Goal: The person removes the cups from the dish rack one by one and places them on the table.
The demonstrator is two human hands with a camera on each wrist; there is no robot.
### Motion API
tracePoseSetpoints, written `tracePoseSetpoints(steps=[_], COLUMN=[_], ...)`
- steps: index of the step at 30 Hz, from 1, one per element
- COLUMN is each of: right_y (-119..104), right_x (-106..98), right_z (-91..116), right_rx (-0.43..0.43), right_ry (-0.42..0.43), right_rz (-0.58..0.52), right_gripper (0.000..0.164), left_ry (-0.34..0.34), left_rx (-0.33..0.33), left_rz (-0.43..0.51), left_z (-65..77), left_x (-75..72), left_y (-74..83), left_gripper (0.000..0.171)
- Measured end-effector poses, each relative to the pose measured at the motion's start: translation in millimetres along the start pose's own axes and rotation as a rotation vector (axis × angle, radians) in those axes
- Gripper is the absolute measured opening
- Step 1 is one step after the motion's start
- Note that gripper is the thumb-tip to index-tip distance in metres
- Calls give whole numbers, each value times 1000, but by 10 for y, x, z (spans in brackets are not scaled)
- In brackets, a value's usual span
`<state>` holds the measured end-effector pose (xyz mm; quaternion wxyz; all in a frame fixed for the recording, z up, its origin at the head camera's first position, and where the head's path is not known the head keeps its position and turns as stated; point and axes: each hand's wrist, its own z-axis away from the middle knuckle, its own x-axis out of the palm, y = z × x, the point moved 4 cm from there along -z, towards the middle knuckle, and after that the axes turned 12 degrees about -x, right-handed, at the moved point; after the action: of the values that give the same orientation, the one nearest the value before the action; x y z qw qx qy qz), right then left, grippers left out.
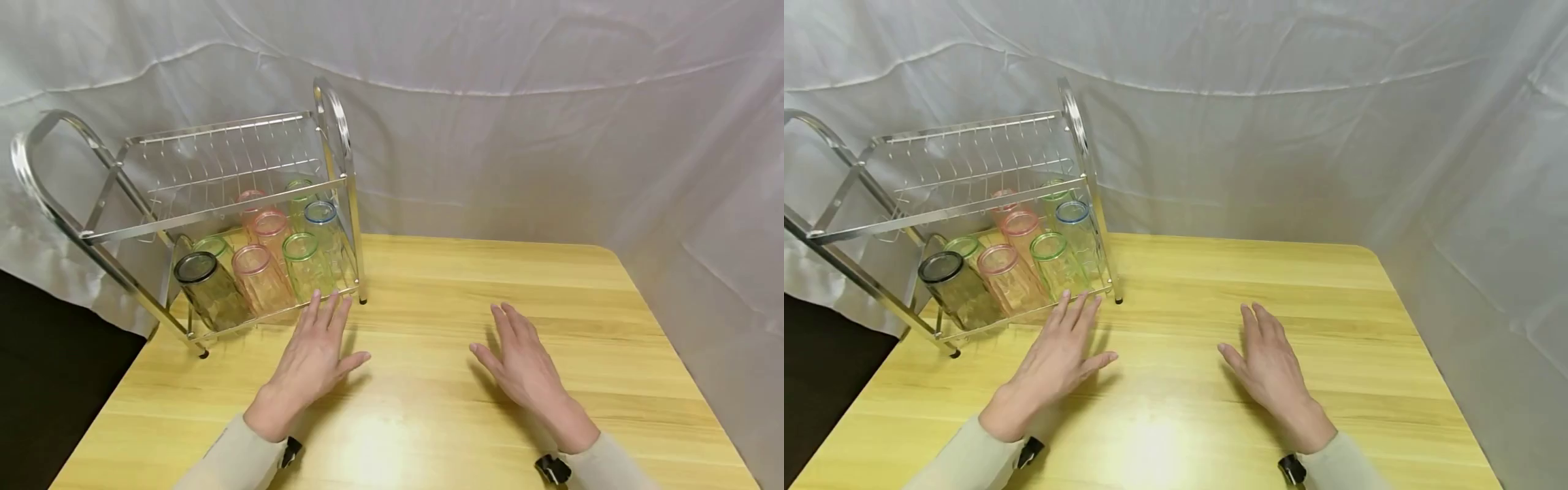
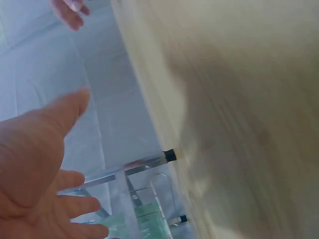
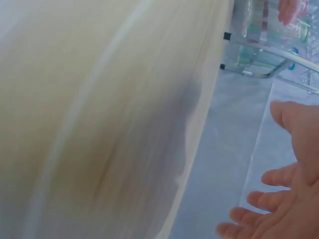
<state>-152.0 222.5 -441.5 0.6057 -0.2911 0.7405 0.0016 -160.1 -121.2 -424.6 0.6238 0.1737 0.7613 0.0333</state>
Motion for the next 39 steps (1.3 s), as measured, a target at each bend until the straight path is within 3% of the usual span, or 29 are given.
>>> tracePoseSetpoints(steps=[6,10,14,18,22,27,35,39], right_y=[-77,-146,-232,-330,-442,-556,-638,-636], right_x=[75,151,238,332,416,490,578,590], right_z=[-69,-174,-331,-504,-679,-867,-980,-993], right_rx=[42,61,75,78,64,41,23,17], right_ry=[65,95,112,113,100,99,79,83], right_rz=[-120,-172,-234,-283,-313,-338,-356,-357], right_gripper=[57,39,27,21,23,25,26,28], left_ry=[162,274,397,451,400,230,10,-40], left_rx=[-10,-18,4,-26,-105,-191,-171,-170], left_rz=[108,182,208,141,35,-86,-182,-176], left_z=[-57,-162,-342,-532,-685,-809,-964,-1037], left_x=[-170,-372,-620,-798,-913,-982,-978,-966], left_y=[8,10,5,-33,-101,-159,-144,-151], left_gripper=[46,13,6,12,37,62,66,61])
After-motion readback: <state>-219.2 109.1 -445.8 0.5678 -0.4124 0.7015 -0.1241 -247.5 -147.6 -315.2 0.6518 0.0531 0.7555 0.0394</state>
